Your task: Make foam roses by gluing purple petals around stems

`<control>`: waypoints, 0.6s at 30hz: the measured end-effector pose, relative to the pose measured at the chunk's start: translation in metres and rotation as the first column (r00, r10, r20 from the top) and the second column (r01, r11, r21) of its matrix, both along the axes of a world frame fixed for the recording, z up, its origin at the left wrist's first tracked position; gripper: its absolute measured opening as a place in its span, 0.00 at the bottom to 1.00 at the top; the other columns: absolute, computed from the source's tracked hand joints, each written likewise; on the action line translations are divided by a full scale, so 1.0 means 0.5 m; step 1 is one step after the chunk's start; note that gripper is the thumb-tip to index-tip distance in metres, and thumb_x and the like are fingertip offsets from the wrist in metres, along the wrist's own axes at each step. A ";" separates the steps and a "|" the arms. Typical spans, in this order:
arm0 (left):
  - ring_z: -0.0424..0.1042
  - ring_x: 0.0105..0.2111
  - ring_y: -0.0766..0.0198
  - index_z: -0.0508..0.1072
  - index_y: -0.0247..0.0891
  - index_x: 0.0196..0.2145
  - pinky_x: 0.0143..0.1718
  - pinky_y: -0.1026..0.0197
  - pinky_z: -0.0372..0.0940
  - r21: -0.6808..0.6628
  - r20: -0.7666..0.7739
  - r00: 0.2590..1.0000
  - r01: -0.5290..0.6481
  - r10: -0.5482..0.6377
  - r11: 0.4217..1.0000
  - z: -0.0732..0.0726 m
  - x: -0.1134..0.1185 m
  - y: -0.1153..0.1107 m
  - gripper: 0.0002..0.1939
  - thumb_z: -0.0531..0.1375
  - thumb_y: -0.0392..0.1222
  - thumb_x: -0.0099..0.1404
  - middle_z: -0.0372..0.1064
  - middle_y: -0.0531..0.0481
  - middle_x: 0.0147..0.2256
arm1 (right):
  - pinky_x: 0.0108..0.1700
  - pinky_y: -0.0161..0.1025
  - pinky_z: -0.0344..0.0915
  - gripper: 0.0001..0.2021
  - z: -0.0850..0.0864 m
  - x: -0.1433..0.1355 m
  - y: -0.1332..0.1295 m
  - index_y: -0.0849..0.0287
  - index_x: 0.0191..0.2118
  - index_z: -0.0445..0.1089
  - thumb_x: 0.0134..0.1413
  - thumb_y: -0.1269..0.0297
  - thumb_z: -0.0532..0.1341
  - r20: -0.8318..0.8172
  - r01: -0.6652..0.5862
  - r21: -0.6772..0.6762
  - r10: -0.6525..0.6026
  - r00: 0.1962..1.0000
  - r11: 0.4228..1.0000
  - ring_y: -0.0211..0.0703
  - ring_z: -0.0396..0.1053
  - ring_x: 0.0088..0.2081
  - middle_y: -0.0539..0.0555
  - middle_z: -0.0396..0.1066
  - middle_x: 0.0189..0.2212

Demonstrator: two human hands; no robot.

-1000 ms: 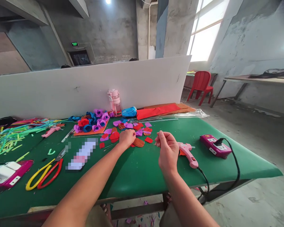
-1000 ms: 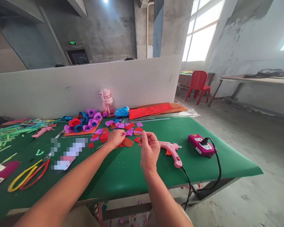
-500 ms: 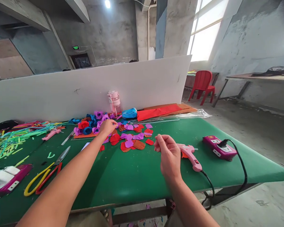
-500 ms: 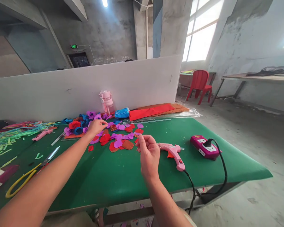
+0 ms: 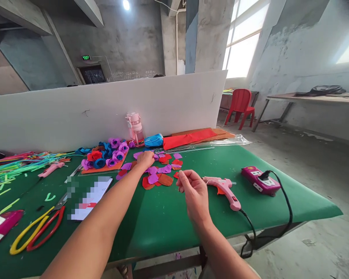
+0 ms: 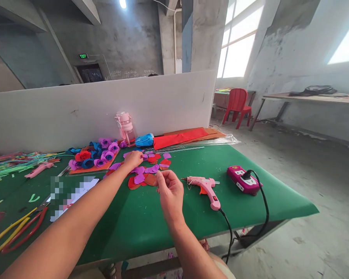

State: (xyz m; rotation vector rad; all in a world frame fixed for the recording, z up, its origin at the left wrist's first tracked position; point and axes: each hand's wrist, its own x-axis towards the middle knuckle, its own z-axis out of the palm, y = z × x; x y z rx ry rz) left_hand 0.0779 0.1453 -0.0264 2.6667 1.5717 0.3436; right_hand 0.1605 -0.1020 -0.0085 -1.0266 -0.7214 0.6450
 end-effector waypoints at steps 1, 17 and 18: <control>0.72 0.39 0.55 0.78 0.41 0.34 0.36 0.61 0.62 -0.003 0.021 1.000 -0.011 0.011 1.000 0.003 -0.002 0.005 0.11 0.58 0.38 0.52 0.75 0.44 0.37 | 0.23 0.32 0.53 0.13 0.000 0.003 -0.001 0.59 0.27 0.65 0.52 0.54 0.59 0.003 0.006 0.001 -0.006 1.000 1.000 0.33 0.55 0.21 0.47 0.63 0.19; 0.69 0.25 0.62 0.78 0.39 0.34 0.25 0.64 0.56 0.062 0.294 0.955 0.016 -0.034 0.998 0.067 -0.070 -0.112 0.11 0.57 0.41 0.54 0.73 0.49 0.24 | 0.23 0.31 0.52 0.14 -0.008 0.018 0.011 0.60 0.26 0.64 0.51 0.52 0.59 -0.004 0.061 0.002 -0.061 0.998 0.998 0.32 0.55 0.20 0.46 0.62 0.18; 0.69 0.26 0.62 0.78 0.41 0.32 0.26 0.64 0.55 0.052 0.286 0.956 0.056 -0.069 0.997 0.057 -0.073 -0.135 0.10 0.59 0.41 0.53 0.73 0.49 0.24 | 0.23 0.31 0.52 0.14 -0.008 0.018 0.011 0.60 0.26 0.64 0.51 0.53 0.59 -0.004 0.067 0.002 -0.067 0.998 0.998 0.32 0.55 0.20 0.46 0.62 0.18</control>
